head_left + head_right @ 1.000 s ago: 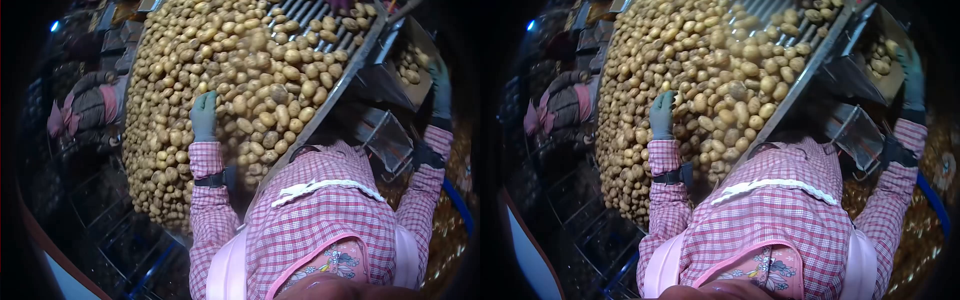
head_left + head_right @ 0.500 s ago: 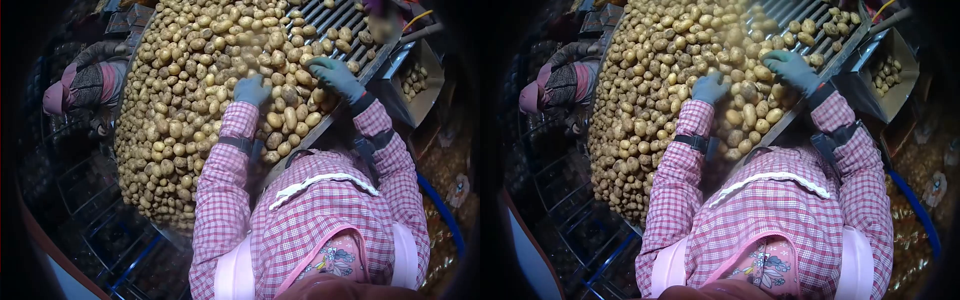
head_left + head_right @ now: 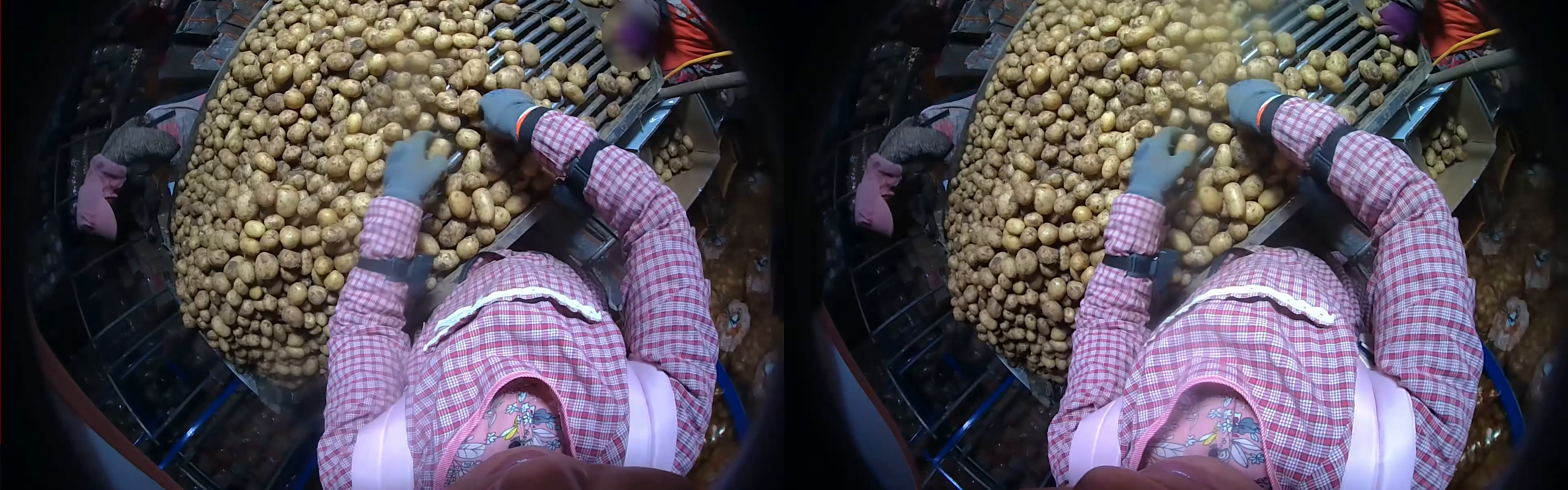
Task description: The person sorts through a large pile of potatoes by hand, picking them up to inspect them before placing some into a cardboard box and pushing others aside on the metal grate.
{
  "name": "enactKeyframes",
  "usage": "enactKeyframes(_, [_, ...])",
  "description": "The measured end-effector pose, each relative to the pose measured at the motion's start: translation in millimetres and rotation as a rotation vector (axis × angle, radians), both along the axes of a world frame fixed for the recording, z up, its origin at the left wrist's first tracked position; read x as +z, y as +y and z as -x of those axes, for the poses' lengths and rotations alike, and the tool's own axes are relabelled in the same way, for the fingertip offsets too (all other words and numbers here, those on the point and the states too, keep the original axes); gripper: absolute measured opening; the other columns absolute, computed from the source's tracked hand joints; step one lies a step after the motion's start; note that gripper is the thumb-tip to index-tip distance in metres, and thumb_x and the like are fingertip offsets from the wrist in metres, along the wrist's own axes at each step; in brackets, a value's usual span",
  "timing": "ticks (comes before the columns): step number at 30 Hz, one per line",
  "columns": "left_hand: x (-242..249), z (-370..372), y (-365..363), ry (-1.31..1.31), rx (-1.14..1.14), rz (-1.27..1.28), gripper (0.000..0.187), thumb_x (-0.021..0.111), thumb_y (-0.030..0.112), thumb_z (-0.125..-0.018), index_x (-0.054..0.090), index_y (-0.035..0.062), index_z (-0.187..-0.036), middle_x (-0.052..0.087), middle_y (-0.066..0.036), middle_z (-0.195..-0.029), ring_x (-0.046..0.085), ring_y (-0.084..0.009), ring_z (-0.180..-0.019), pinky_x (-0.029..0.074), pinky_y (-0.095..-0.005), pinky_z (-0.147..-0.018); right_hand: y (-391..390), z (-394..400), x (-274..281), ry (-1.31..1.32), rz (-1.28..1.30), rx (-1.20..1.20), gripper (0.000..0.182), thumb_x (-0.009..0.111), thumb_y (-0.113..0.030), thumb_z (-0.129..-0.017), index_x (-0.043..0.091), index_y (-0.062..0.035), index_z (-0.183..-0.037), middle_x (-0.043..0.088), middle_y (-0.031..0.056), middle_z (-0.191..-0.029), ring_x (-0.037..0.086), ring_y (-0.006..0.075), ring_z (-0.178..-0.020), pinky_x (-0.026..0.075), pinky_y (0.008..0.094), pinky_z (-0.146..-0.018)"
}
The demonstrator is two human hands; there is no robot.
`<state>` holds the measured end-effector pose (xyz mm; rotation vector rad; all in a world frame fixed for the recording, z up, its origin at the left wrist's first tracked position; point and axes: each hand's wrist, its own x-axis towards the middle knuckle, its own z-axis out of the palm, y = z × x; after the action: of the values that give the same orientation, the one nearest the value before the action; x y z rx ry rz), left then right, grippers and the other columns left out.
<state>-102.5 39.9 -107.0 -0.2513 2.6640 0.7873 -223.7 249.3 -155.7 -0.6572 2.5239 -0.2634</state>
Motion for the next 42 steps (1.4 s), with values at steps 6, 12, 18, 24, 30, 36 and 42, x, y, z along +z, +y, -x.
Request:
enactKeyframes(6, [-9.9,-7.0,-51.1,0.446,-0.03,-0.006,0.03,0.068,0.021,-0.085,0.072,0.0064,-0.111,0.073,-0.016,-0.103,0.067,-0.0343,-0.099,0.053,-0.0425,-0.09,-15.9,-8.9,-8.1,-0.09,0.249,-0.206,0.059,0.07,-0.041,-0.083,0.053,-0.0018,-0.124,0.069,0.0268,-0.111,0.066,0.0407,-0.11,0.05,0.0469,-0.095])
enactKeyframes(12, [-37.8,27.3,-10.7,0.433,-0.092,0.157,0.032,0.065,0.025,-0.089,0.072,0.0086,-0.117,0.072,-0.014,-0.11,0.066,-0.0339,-0.104,0.05,-0.0444,-0.095,-24.9,-17.7,-12.2,-0.043,0.21,-0.304,0.059,0.074,-0.041,-0.081,0.058,-0.0014,-0.122,0.071,0.0255,-0.11,0.069,0.0386,-0.103,0.053,0.0431,-0.092])
enactKeyframes(18, [-39.5,37.2,-5.9,0.354,-0.073,0.197,0.039,0.063,0.026,-0.091,0.069,0.0069,-0.124,0.07,-0.015,-0.119,0.063,-0.0341,-0.111,0.048,-0.0447,-0.1,20.2,-3.7,-13.9,-0.502,0.71,-0.481,0.054,0.083,-0.039,-0.078,0.07,-0.0017,-0.114,0.073,0.0138,-0.108,0.069,0.0231,-0.098,0.054,0.0374,-0.085])
enactKeyframes(24, [-20.5,25.0,-1.2,0.389,0.037,-0.146,0.038,0.064,0.028,-0.091,0.071,0.0061,-0.121,0.072,-0.016,-0.113,0.066,-0.0325,-0.109,0.05,-0.0413,-0.098,77.5,-32.0,58.5,-1.009,1.478,-0.871,0.05,0.076,-0.038,-0.089,0.067,-0.0016,-0.123,0.071,0.005,-0.098,0.067,0.0138,-0.083,0.056,0.0267,-0.074])
enactKeyframes(30, [-49.2,41.9,70.4,0.208,-0.217,0.003,0.041,0.064,0.037,-0.089,0.071,0.0111,-0.12,0.073,-0.016,-0.11,0.066,-0.0322,-0.106,0.05,-0.0431,-0.096,104.9,-13.1,45.5,-0.956,1.483,-0.853,0.039,0.059,-0.032,-0.102,0.065,-0.0006,-0.125,0.07,0.0068,-0.109,0.068,0.0137,-0.088,0.057,0.0243,-0.075])
enactKeyframes(36, [-53.7,72.3,102.7,-0.032,-0.32,0.235,0.048,0.064,0.041,-0.085,0.068,0.0126,-0.123,0.071,-0.016,-0.116,0.062,-0.0355,-0.113,0.047,-0.0434,-0.101,118.8,-46.5,37.9,-0.836,1.524,-0.7,0.023,0.057,-0.012,-0.093,0.069,0.0032,-0.106,0.069,0.0095,-0.101,0.068,0.0186,-0.087,0.057,0.0304,-0.076])
enactKeyframes(42, [-54.3,53.5,64.3,0.017,-0.033,-0.478,0.056,0.069,0.015,-0.076,0.062,0.0021,-0.131,0.07,-0.018,-0.116,0.069,-0.0272,-0.097,0.056,-0.0381,-0.092,130.1,-85.2,20.3,-0.84,1.256,-0.818,0.022,0.059,-0.009,-0.09,0.069,0.0052,-0.104,0.067,0.0114,-0.096,0.068,0.016,-0.08,0.056,0.0257,-0.066])
